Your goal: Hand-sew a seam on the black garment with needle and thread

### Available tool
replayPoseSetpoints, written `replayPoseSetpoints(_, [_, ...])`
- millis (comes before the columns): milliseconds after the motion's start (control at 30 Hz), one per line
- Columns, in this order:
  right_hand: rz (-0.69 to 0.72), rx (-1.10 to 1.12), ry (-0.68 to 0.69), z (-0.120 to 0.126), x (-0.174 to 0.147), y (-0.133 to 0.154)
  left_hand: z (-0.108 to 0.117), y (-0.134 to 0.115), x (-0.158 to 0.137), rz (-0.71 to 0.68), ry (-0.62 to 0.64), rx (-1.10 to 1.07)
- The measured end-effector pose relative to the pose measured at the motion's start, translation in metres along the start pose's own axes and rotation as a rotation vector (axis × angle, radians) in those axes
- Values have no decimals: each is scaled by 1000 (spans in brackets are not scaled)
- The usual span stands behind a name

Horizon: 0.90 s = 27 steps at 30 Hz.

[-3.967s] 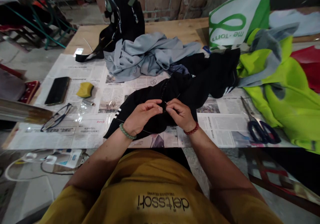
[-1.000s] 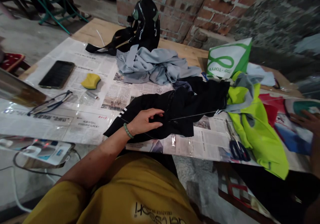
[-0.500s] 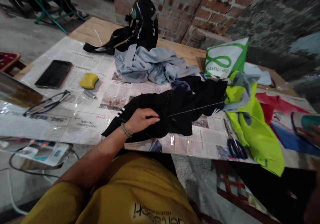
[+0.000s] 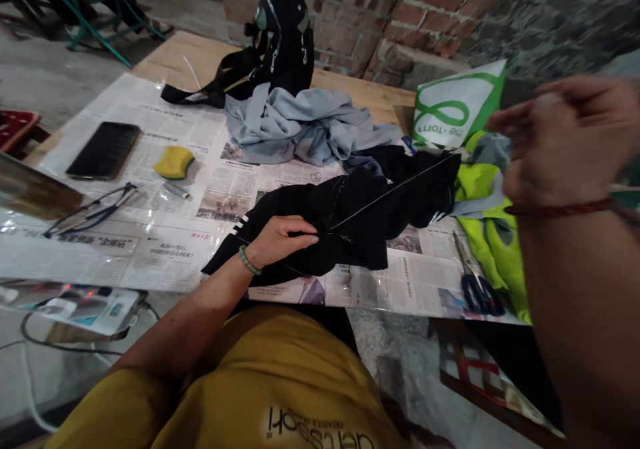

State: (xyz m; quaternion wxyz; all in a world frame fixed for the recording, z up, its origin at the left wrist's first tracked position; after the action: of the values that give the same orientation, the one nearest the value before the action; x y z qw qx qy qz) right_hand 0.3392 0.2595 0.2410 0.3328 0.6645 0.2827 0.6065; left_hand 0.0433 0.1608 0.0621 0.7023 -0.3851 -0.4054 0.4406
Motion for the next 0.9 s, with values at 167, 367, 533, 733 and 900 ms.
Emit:
replayPoseSetpoints(167, [82, -393, 500, -72, -70, -25, 1, -1, 1, 5, 12, 17])
replayPoseSetpoints(367, [101, -458, 1017, -130, -139, -44, 2, -2, 2, -23, 8, 50])
replayPoseSetpoints(533, [22, -408, 979, -132, -143, -52, 1, -4, 1, -28, 10, 49])
replayPoseSetpoints(733, [14, -387, 1032, -132, -147, -51, 1, -5, 1, -56, 7, 27])
replayPoseSetpoints(900, [6, -342, 1066, -133, -149, -48, 1, -4, 1, -60, 10, 29])
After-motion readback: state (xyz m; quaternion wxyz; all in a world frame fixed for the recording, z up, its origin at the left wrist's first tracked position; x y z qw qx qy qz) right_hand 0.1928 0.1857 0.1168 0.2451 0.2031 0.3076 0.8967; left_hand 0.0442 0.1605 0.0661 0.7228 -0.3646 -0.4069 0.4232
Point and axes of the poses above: each hand's wrist, its own x-axis towards the middle knuckle, its own z-axis out of the back of the hand, y = z × x, the point moved 5 cm from there along x, towards the middle knuckle, and after that the axes turned 11 degrees about x, right-handed, at the moved point
